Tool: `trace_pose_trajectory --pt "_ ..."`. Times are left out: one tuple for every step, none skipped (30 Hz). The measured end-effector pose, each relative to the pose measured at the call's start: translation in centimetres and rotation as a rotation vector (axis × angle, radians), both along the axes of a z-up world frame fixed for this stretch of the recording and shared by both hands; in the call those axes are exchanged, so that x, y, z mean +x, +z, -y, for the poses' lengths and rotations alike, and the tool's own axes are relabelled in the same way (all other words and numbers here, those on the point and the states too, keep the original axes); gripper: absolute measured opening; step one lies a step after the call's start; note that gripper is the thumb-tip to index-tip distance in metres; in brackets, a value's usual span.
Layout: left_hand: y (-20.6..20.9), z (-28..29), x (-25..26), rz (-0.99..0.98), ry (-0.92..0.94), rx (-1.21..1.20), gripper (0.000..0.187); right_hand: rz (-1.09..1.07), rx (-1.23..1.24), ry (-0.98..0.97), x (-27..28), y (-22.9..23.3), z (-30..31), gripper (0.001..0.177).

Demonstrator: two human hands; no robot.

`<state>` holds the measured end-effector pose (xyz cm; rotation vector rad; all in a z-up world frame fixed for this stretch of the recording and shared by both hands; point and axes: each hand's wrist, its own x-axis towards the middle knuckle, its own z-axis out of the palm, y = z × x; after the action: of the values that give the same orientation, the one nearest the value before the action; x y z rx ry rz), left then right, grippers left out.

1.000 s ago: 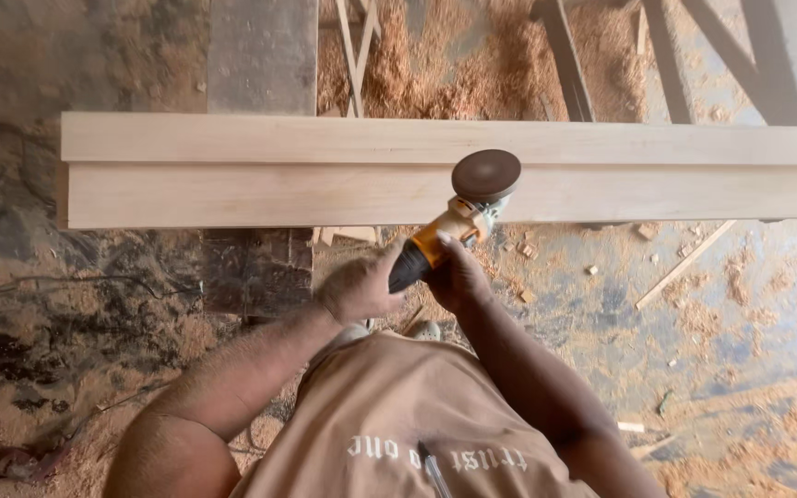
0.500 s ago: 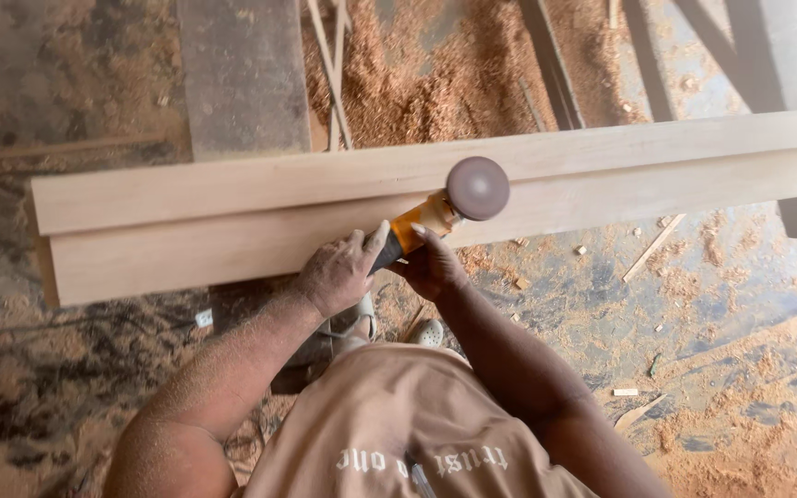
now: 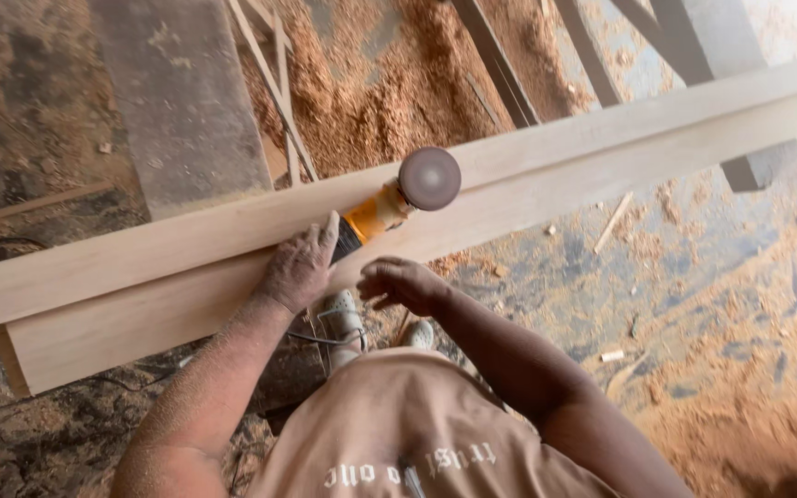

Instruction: The person uses an angle grinder to sand the surface of a long wooden plank resting on a workbench. They briefly switch to a hammer and chisel to remove a small protrusion, then resume sanding the plank and a smaller piece of wood.

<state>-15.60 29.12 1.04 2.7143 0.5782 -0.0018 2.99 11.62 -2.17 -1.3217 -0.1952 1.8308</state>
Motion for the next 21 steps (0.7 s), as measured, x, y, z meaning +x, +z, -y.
trace_pose_trajectory --pt "-0.1 0.0 -0.1 0.013 0.005 -0.054 0.090 0.015 0.012 0.109 -0.2 0.1 1.7 0.051" --pt "-0.1 0.2 -0.2 0.027 0.011 -0.043 0.091 0.049 -0.002 0.214 -0.3 0.3 3.4 0.050" --pt "0.1 0.3 -0.2 0.041 0.023 -0.028 0.092 0.083 -0.012 0.324 -0.3 0.5 5.0 0.050" --pt "0.3 0.5 -0.1 0.056 0.034 -0.013 0.093 0.117 -0.021 0.434 -0.2 0.9 6.8 0.050" --pt "0.4 0.6 -0.1 0.035 0.048 -0.029 0.094 0.286 0.238 0.540 0.1 0.9 8.3 0.046" --pt "0.5 0.8 -0.1 0.014 0.061 -0.044 0.094 0.342 0.284 0.596 0.3 0.9 9.5 0.046" --pt "0.7 1.0 -0.2 -0.011 0.078 -0.060 0.095 0.365 0.262 0.628 0.4 0.8 10.6 0.047" --pt "0.8 1.2 -0.2 0.013 0.089 -0.052 0.095 0.355 0.196 0.634 0.5 0.8 11.5 0.048" --pt "1.0 1.2 -0.2 0.039 0.102 -0.039 0.096 0.361 0.162 0.643 0.8 0.6 12.0 0.048" --pt "1.2 1.2 -0.1 0.065 0.116 -0.026 0.096 0.370 0.149 0.654 1.1 0.4 12.4 0.049" --pt "1.3 1.4 -0.1 0.050 0.124 -0.034 0.096 0.374 0.136 0.665 1.3 0.2 12.8 0.050" --pt "1.3 1.5 0.0 0.036 0.132 -0.042 0.096 0.379 0.128 0.677 1.5 0.1 13.1 0.050" --pt "1.4 1.6 0.1 0.023 0.141 -0.049 0.095 0.386 0.123 0.689 1.7 -0.1 13.3 0.051" --pt "1.4 1.8 0.2 0.026 0.155 -0.053 0.096 0.388 0.115 0.698 1.9 -0.2 13.5 0.052" --pt "1.5 1.8 0.3 0.029 0.167 -0.056 0.098 0.394 0.111 0.710 2.0 -0.3 13.7 0.052" --pt "1.6 1.8 0.4 0.031 0.178 -0.058 0.099 0.398 0.104 0.720 2.2 -0.3 13.8 0.053" --pt "1.7 1.9 0.4 0.048 0.175 -0.047 0.100 0.400 0.105 0.726 2.2 -0.3 14.0 0.054" --pt "1.8 2.0 0.3 0.065 0.172 -0.036 0.101 0.404 0.103 0.738 2.2 -0.2 14.2 0.054" --pt "1.8 2.1 0.4 0.082 0.169 -0.026 0.101 0.411 0.101 0.745 2.3 -0.1 14.5 0.055" --pt "1.7 2.3 0.4 0.095 0.173 -0.030 0.101 0.412 0.100 0.752 2.5 0.0 14.7 0.056" --pt "1.6 2.6 0.3 0.109 0.180 -0.035 0.101 0.418 0.097 0.766 2.7 0.1 15.0 0.056"
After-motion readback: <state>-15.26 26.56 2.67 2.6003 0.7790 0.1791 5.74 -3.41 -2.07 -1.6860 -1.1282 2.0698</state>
